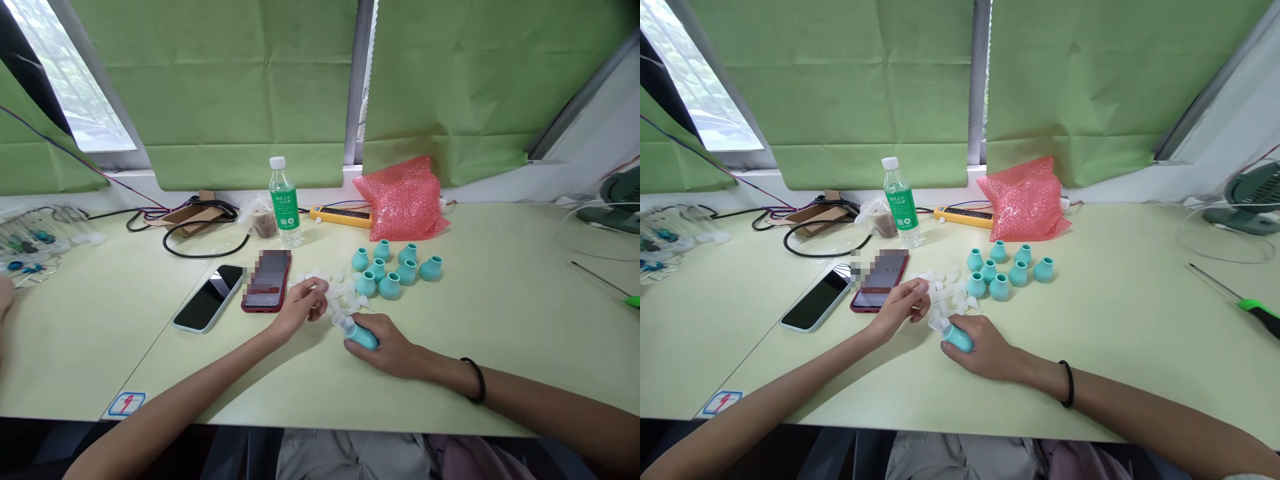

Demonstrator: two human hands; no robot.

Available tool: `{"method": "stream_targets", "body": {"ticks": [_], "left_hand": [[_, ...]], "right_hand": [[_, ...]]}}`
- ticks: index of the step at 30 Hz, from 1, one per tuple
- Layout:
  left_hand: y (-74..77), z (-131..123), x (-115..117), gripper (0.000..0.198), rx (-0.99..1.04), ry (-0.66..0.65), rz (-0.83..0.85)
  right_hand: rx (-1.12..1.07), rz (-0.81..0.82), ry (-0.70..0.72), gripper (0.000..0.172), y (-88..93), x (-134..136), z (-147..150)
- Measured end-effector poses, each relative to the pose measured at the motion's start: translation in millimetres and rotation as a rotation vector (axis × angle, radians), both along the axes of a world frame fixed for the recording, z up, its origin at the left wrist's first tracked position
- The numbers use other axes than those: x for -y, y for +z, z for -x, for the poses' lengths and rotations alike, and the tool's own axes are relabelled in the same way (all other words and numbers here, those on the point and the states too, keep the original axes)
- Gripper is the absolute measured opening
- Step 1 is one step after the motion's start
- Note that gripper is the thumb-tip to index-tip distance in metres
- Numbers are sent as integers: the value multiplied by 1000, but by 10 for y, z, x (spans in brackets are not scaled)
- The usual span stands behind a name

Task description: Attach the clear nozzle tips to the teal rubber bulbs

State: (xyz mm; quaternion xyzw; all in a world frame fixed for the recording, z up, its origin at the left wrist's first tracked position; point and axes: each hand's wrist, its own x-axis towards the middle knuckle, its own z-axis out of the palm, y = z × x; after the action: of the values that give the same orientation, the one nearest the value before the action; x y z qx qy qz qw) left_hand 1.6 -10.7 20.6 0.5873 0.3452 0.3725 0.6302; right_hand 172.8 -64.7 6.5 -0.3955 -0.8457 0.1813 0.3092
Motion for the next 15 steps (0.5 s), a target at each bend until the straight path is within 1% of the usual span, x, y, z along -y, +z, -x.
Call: {"method": "stream_targets", "body": {"ticks": [2,4,8,11,13,15], "left_hand": [[-24,10,-31,28,-46,39,-114],[-58,13,-53,30,-87,48,-178],[-86,7,-68,31,-137,47,-203],[-62,9,-44,27,-128,53,-226],[-42,10,-6,22,-148,82,-296],[-25,6,47,20,-202,123,-392]], "right_hand": [[-24,44,-43,15,8,-15,12],[-35,91,-78,18,10,-27,18],[-85,164,-112,19,10,-31,-1],[-162,191,-96,24,15,-24,-39],[-184,184,-61,26,21,-9,-59],[-172,172,-63,27,27,15,-60]]}}
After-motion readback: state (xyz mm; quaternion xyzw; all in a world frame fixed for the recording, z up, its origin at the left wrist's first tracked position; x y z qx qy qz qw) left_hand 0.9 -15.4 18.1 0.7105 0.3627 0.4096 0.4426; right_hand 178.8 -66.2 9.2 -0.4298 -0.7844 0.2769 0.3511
